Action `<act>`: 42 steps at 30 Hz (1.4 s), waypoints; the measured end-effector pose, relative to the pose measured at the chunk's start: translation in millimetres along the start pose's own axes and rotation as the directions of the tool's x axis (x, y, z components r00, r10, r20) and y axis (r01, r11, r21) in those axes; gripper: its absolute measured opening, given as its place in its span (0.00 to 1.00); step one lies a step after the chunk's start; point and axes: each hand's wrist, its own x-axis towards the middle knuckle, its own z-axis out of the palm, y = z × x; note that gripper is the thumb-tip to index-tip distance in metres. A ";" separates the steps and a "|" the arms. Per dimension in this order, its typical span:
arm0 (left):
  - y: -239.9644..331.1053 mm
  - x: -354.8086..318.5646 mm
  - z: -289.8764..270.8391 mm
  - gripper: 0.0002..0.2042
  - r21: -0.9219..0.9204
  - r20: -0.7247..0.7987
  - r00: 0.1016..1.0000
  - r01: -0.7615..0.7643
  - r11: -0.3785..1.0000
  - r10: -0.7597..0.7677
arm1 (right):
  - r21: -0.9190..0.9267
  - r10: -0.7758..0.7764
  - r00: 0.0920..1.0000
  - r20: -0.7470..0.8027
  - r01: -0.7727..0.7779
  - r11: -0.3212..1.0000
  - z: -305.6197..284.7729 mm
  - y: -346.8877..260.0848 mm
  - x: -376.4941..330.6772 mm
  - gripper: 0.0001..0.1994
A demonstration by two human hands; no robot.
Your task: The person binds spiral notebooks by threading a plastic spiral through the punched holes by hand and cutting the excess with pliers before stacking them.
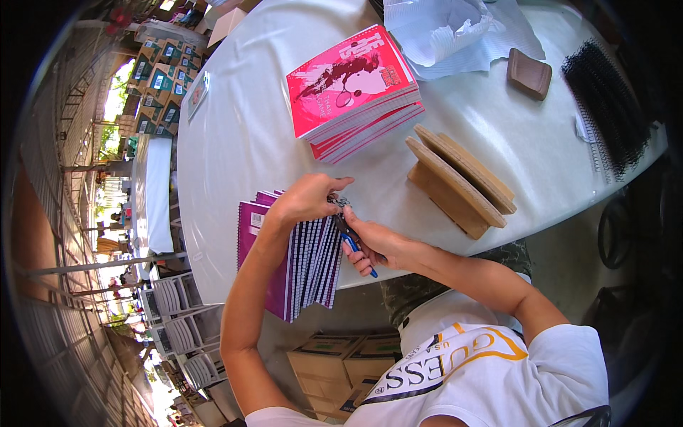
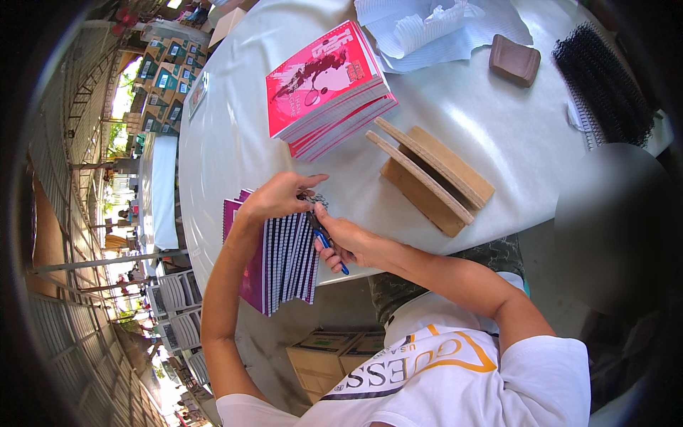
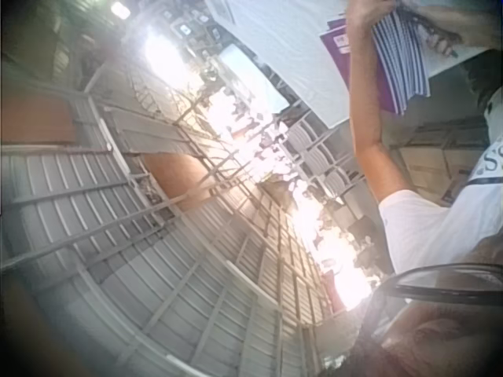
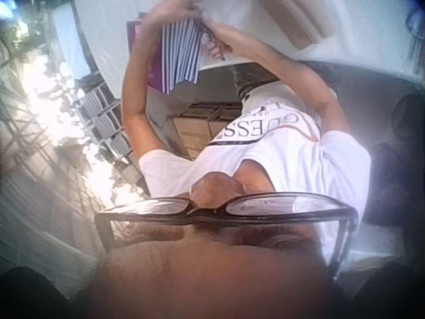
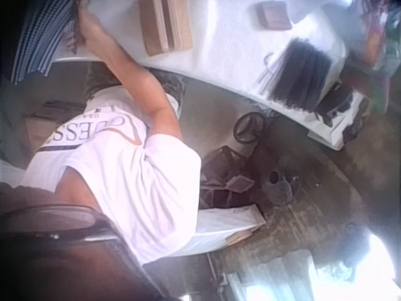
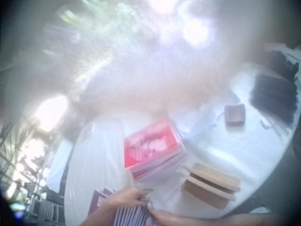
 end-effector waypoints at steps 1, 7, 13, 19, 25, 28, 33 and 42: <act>6.2 1.8 0.4 0.33 0.081 -0.012 1.000 0.009 0.997 -0.009 | 0.025 0.029 1.000 0.008 -0.029 0.999 -3.7 -0.2 2.9 0.40; -3.1 7.0 6.8 0.31 -0.053 -0.022 1.000 -0.007 0.999 0.006 | -0.083 -0.001 0.983 -0.184 -0.014 0.996 15.6 0.5 -16.3 0.39; -3.3 8.5 8.2 0.30 -0.048 -0.044 0.999 -0.016 0.999 0.014 | 0.044 0.088 0.996 0.008 -0.088 0.995 -12.7 1.1 5.2 0.41; 5.5 11.0 4.6 0.31 -0.025 -0.025 0.998 0.052 0.998 -0.052 | 0.027 0.092 0.995 0.050 -0.093 0.995 -16.5 1.5 6.3 0.42; -8.6 12.2 11.4 0.32 -0.085 -0.078 0.996 0.037 0.996 -0.044 | 0.012 0.108 0.987 -0.122 -0.107 0.994 -5.4 -4.1 -9.4 0.42; 4.7 11.5 6.3 0.32 0.007 -0.062 0.995 0.081 0.997 -0.080 | 0.053 0.125 0.985 -0.117 -0.120 0.991 -8.0 -6.7 -7.4 0.43; 0.6 7.6 20.3 0.29 0.091 -0.188 0.979 -0.061 0.994 0.077 | 0.099 0.148 0.979 -0.143 -0.134 0.986 1.0 -8.3 -6.1 0.40; 4.3 6.0 40.3 0.24 0.167 -0.277 0.948 -0.115 0.979 0.159 | 0.107 0.143 0.980 -0.137 -0.129 0.986 4.1 -8.9 -8.7 0.36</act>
